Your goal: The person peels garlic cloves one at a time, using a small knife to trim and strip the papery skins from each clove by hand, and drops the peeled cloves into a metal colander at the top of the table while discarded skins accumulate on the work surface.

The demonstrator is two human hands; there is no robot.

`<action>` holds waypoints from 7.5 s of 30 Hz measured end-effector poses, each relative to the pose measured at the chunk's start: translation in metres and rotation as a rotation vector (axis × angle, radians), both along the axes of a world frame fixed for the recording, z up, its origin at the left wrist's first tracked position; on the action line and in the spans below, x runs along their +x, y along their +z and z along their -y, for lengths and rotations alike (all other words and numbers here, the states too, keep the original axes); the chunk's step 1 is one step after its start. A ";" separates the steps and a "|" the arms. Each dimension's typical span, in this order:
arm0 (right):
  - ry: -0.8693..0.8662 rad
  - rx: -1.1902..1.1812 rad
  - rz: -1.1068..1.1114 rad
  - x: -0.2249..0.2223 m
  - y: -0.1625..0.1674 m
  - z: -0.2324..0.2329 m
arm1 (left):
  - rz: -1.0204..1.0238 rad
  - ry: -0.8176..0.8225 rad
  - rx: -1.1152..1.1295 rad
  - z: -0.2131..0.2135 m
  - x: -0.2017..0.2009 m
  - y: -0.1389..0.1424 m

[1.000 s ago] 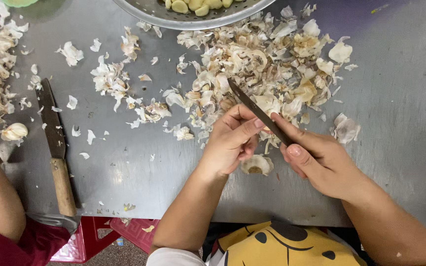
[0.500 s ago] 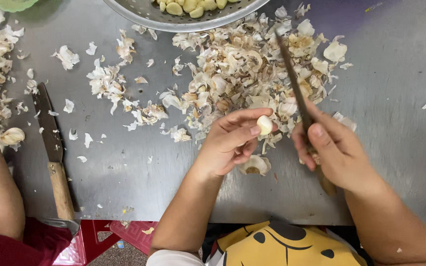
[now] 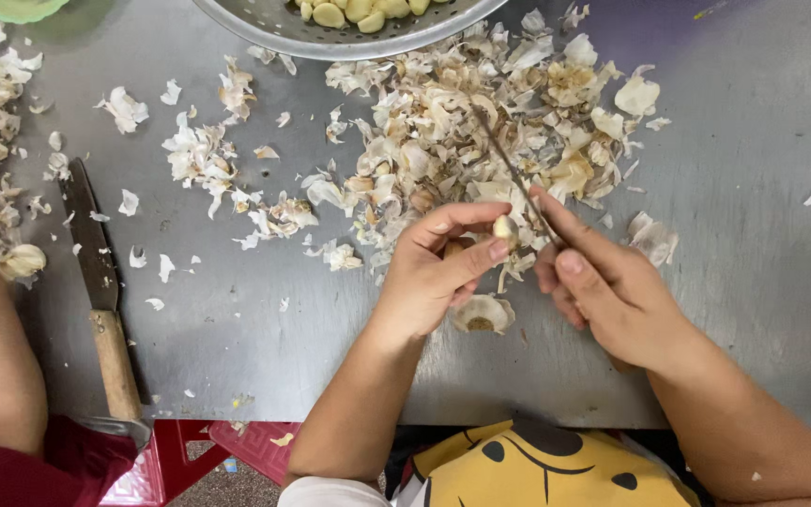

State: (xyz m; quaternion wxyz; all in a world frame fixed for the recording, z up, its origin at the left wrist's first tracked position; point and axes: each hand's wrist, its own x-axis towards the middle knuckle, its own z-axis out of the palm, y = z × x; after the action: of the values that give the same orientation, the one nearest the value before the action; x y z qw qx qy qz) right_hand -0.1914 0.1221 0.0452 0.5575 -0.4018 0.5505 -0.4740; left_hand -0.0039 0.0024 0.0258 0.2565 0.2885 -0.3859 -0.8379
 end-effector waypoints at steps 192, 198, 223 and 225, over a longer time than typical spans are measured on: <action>0.072 0.034 0.144 0.002 0.000 0.000 | 0.218 0.253 -0.866 -0.011 -0.008 0.011; 0.036 -0.025 0.148 0.005 0.000 -0.003 | 0.110 0.197 -0.733 -0.010 -0.005 0.001; -0.076 -0.094 0.053 0.006 -0.003 0.001 | 0.052 0.253 -0.603 -0.011 -0.011 0.002; -0.018 -0.108 0.069 0.007 -0.002 0.001 | 0.138 0.264 -0.704 -0.010 -0.012 0.004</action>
State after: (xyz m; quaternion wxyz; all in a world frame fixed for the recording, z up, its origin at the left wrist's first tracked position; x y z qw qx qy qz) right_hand -0.1842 0.1208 0.0427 0.5494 -0.4097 0.5082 -0.5215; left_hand -0.0159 0.0128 0.0294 0.4190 0.2856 -0.6260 -0.5924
